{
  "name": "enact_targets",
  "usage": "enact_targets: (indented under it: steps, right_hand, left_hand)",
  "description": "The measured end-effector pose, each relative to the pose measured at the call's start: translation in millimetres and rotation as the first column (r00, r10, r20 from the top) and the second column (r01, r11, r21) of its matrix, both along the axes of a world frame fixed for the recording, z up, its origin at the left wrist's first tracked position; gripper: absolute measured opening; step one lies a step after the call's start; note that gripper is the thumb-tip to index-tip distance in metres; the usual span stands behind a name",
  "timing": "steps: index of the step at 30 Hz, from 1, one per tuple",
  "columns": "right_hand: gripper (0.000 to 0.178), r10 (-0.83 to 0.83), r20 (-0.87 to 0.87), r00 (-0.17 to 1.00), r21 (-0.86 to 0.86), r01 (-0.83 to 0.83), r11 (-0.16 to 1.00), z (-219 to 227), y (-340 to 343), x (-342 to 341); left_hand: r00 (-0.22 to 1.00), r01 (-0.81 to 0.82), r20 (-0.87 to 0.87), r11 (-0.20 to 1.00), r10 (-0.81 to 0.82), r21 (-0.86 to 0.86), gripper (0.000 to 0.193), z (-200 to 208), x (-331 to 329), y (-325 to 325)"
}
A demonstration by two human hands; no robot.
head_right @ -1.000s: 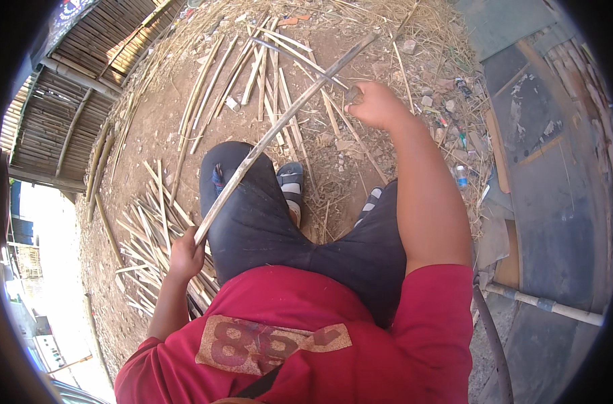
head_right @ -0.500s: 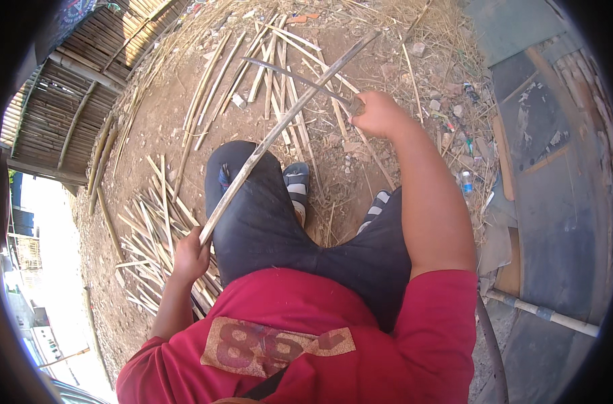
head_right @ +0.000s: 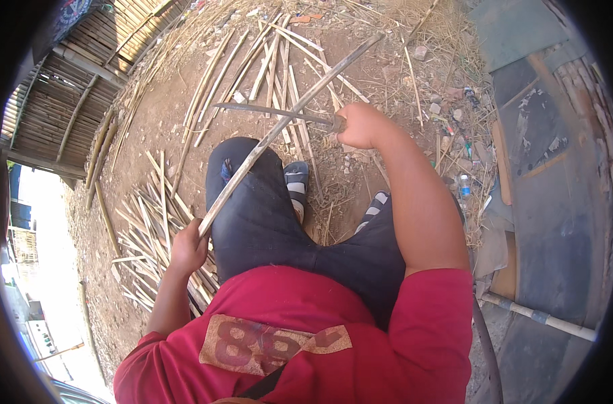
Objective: The person scrapes thin strips of bamboo using a machete while sitting on the ground.
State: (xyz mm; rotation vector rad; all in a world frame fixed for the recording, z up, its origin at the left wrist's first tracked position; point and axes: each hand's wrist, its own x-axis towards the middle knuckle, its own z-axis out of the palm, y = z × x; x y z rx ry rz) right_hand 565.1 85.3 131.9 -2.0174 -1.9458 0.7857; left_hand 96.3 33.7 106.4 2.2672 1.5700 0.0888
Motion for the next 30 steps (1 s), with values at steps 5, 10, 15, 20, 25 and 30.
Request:
enact_targets:
  steps: [5, 10, 15, 20, 25, 30]
  right_hand:
    - [0.034, 0.058, 0.082, 0.995, 0.17, -0.071, 0.983, 0.8, -10.8, -17.0]
    - [0.039, -0.314, -0.007, 0.95, 0.161, 0.311, 0.937, -23.1, -2.7, 32.5]
    - [0.047, -0.39, -0.138, 0.911, 0.077, 0.402, 0.912, -16.3, -6.7, 67.7]
    - [0.055, -0.114, 0.025, 0.993, 0.204, 0.106, 0.973, 1.1, -12.1, 34.0]
    - [0.062, -0.526, -0.137, 0.839, 0.181, 0.543, 0.82, -8.4, -15.6, 98.0]
    - [0.037, -0.61, -0.602, 0.515, 0.096, 0.805, 0.585, -7.4, -30.5, 127.6]
  left_hand:
    - [0.995, -0.078, 0.047, 0.992, 0.083, -0.095, 0.023, 10.5, 4.6, -9.1]
    - [0.998, 0.004, 0.068, 0.995, 0.002, -0.097, 0.023, 4.2, 2.5, 0.2]
    - [0.997, -0.012, -0.076, 1.0, 0.012, 0.006, 0.025, 20.7, -3.9, -2.8]
    - [1.0, -0.03, 0.002, 0.998, 0.031, -0.051, 0.027, 7.3, -0.1, -9.5]
    - [1.0, -0.025, 0.004, 0.999, 0.025, 0.035, 0.029, 8.2, -1.7, -10.5]
    - [0.987, -0.135, 0.096, 0.99, 0.131, 0.045, 0.027, 16.3, -24.0, -23.5]
